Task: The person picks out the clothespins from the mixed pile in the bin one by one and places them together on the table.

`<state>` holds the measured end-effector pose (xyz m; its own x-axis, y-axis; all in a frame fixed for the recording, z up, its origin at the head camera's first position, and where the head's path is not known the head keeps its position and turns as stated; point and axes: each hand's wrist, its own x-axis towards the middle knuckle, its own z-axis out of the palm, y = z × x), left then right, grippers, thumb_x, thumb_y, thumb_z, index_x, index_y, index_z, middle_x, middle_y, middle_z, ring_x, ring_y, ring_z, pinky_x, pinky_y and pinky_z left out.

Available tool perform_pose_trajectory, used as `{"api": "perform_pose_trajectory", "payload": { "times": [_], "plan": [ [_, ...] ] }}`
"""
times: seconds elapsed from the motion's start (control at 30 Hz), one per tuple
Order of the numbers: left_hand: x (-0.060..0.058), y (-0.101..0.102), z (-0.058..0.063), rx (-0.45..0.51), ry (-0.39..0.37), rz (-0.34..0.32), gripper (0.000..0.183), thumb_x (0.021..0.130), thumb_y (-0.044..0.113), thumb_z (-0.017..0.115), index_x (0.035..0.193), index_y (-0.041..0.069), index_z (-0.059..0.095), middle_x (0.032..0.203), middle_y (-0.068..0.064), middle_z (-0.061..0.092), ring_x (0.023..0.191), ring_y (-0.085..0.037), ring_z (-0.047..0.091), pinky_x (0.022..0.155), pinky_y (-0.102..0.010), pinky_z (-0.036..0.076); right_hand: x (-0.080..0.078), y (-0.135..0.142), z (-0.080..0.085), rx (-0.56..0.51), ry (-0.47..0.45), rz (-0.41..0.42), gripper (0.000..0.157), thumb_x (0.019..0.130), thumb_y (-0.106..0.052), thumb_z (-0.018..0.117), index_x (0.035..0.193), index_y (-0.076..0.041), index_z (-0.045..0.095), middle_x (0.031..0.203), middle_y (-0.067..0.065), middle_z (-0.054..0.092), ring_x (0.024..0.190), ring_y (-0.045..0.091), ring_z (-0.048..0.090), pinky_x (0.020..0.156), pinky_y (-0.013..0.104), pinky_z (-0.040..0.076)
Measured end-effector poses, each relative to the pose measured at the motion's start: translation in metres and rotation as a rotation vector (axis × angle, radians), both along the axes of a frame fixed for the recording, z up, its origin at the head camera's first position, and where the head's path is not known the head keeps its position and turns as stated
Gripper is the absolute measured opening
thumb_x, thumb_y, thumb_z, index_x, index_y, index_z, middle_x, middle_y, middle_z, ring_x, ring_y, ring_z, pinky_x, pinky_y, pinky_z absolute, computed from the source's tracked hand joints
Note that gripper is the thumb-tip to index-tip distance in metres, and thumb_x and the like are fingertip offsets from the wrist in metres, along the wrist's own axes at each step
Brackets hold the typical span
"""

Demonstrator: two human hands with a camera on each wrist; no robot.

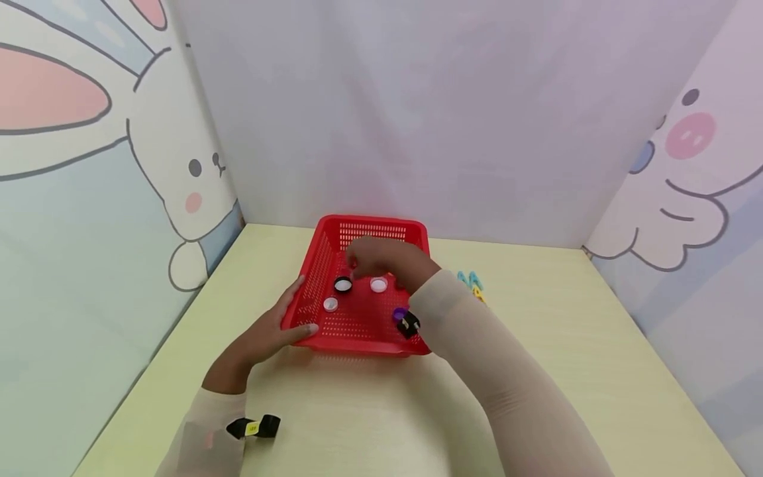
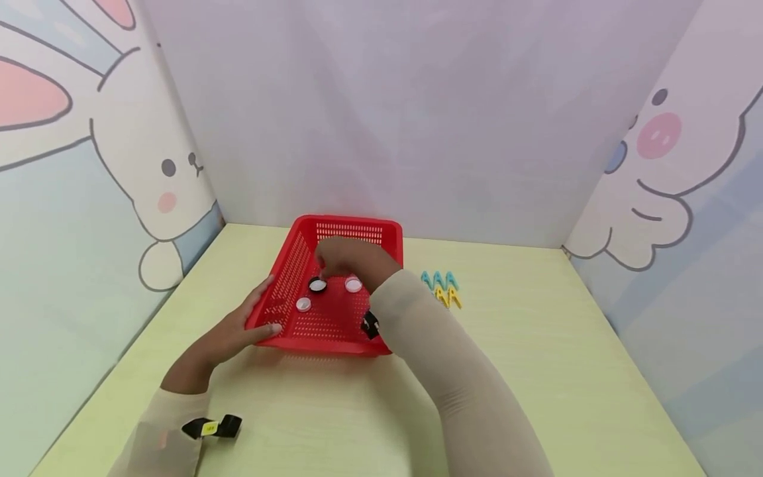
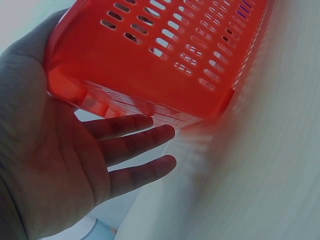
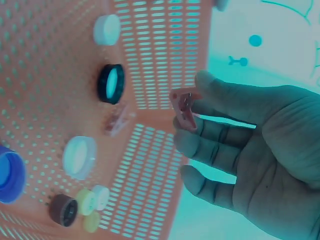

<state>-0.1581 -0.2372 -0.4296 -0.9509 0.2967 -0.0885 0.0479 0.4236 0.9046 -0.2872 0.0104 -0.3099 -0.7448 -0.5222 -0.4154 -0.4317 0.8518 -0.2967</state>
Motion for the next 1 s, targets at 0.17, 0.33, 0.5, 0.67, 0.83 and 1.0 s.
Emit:
{"api": "perform_pose_trajectory", "payload": {
  "times": [0.17, 0.33, 0.5, 0.67, 0.83, 1.0],
  "plan": [
    [-0.001, 0.0, 0.0, -0.008, -0.029, 0.014, 0.123, 0.088, 0.03, 0.089, 0.177, 0.031, 0.003, 0.168, -0.023, 0.035, 0.15, -0.051, 0.043, 0.093, -0.047, 0.068, 0.01, 0.009, 0.008, -0.02, 0.086, 0.07, 0.036, 0.099, -0.033, 0.081, 0.133, -0.024, 0.075, 0.123, -0.003, 0.072, 0.113, 0.02, 0.068, 0.1, 0.042, 0.065],
    [0.0, -0.001, 0.001, -0.001, -0.026, 0.007, 0.123, 0.09, 0.028, 0.088, 0.177, 0.03, 0.001, 0.167, -0.023, 0.036, 0.149, -0.051, 0.045, 0.093, -0.047, 0.068, 0.022, 0.02, 0.016, -0.07, 0.145, 0.125, 0.034, 0.103, -0.031, 0.077, 0.135, -0.02, 0.077, 0.122, 0.0, 0.075, 0.108, 0.019, 0.07, 0.1, 0.039, 0.065],
    [0.004, 0.0, 0.003, 0.013, 0.007, -0.011, 0.12, 0.091, 0.026, 0.084, 0.177, 0.027, 0.0, 0.167, -0.025, 0.035, 0.148, -0.05, 0.046, 0.093, -0.046, 0.068, 0.035, 0.034, 0.022, -0.109, 0.149, 0.154, 0.017, 0.104, -0.029, 0.076, 0.115, -0.018, 0.081, 0.094, 0.001, 0.075, 0.079, 0.015, 0.071, 0.074, 0.029, 0.064],
    [0.005, 0.0, 0.003, 0.009, 0.017, -0.01, 0.12, 0.092, 0.026, 0.084, 0.177, 0.025, 0.0, 0.167, -0.026, 0.035, 0.148, -0.051, 0.045, 0.092, -0.046, 0.068, 0.05, 0.054, 0.024, -0.169, 0.253, 0.195, 0.013, 0.102, -0.026, 0.078, 0.109, -0.017, 0.081, 0.093, -0.001, 0.073, 0.088, 0.016, 0.066, 0.078, 0.028, 0.06],
    [0.005, -0.002, 0.003, 0.007, 0.008, -0.001, 0.119, 0.092, 0.026, 0.084, 0.177, 0.026, 0.001, 0.166, -0.025, 0.035, 0.149, -0.052, 0.043, 0.092, -0.046, 0.068, 0.068, 0.075, 0.02, -0.189, 0.342, 0.155, 0.036, 0.102, -0.026, 0.079, 0.135, -0.012, 0.078, 0.108, 0.004, 0.069, 0.098, 0.017, 0.061, 0.08, 0.027, 0.059],
    [0.004, -0.002, 0.002, 0.011, 0.008, -0.008, 0.12, 0.091, 0.025, 0.084, 0.177, 0.026, 0.0, 0.168, -0.025, 0.033, 0.15, -0.053, 0.041, 0.092, -0.047, 0.068, 0.084, 0.095, 0.01, -0.252, 0.357, 0.076, 0.045, 0.102, -0.024, 0.08, 0.144, -0.011, 0.073, 0.109, 0.005, 0.066, 0.096, 0.017, 0.061, 0.072, 0.023, 0.058]
  ]
}}
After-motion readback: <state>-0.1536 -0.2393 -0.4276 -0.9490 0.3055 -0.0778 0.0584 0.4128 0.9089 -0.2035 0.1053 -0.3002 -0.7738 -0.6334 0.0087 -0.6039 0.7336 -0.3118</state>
